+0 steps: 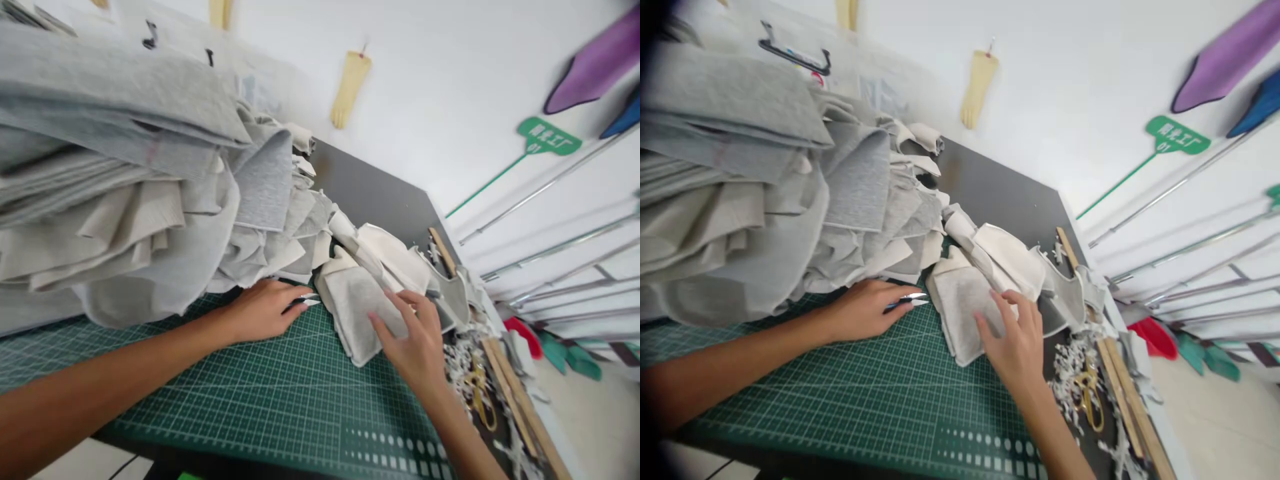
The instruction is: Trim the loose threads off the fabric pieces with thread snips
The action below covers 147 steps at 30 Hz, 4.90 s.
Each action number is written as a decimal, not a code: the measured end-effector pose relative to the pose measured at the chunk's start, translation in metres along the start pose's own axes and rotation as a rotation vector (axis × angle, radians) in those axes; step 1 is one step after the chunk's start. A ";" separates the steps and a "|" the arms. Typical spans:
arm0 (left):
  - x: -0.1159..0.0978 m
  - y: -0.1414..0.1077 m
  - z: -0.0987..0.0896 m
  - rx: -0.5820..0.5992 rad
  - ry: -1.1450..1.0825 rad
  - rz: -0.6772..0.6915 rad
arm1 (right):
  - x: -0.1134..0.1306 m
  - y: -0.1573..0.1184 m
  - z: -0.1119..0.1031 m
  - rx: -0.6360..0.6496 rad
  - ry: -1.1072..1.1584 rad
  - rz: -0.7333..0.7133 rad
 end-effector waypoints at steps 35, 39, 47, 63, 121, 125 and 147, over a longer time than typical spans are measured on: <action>-0.011 0.000 -0.025 -0.189 -0.131 0.044 | 0.026 -0.104 -0.022 0.293 0.311 0.068; -0.021 -0.004 -0.040 -0.214 -0.095 0.061 | 0.034 -0.089 -0.006 0.259 0.158 -0.033; -0.124 -0.021 -0.048 0.082 -0.185 0.435 | 0.027 -0.089 -0.010 0.226 0.453 -0.019; -0.137 -0.033 -0.004 0.383 -0.073 0.613 | 0.014 -0.094 -0.014 0.172 0.588 0.054; -0.133 -0.035 0.000 0.269 -0.092 0.629 | 0.012 0.045 0.133 0.638 0.179 -0.103; -0.135 -0.037 -0.003 0.226 -0.066 0.639 | 0.009 0.035 0.103 0.583 0.298 -0.102; -0.136 -0.036 -0.001 0.279 -0.013 0.621 | -0.060 0.077 0.115 0.385 0.375 0.135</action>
Point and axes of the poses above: each hand's wrist, its own y-axis towards the middle knuckle, its own z-axis out of the palm, x = y × z, the point moved 10 cm from there along y, towards the middle knuckle, and after that the axes turned 15 degrees about y, right-handed, at the moved point
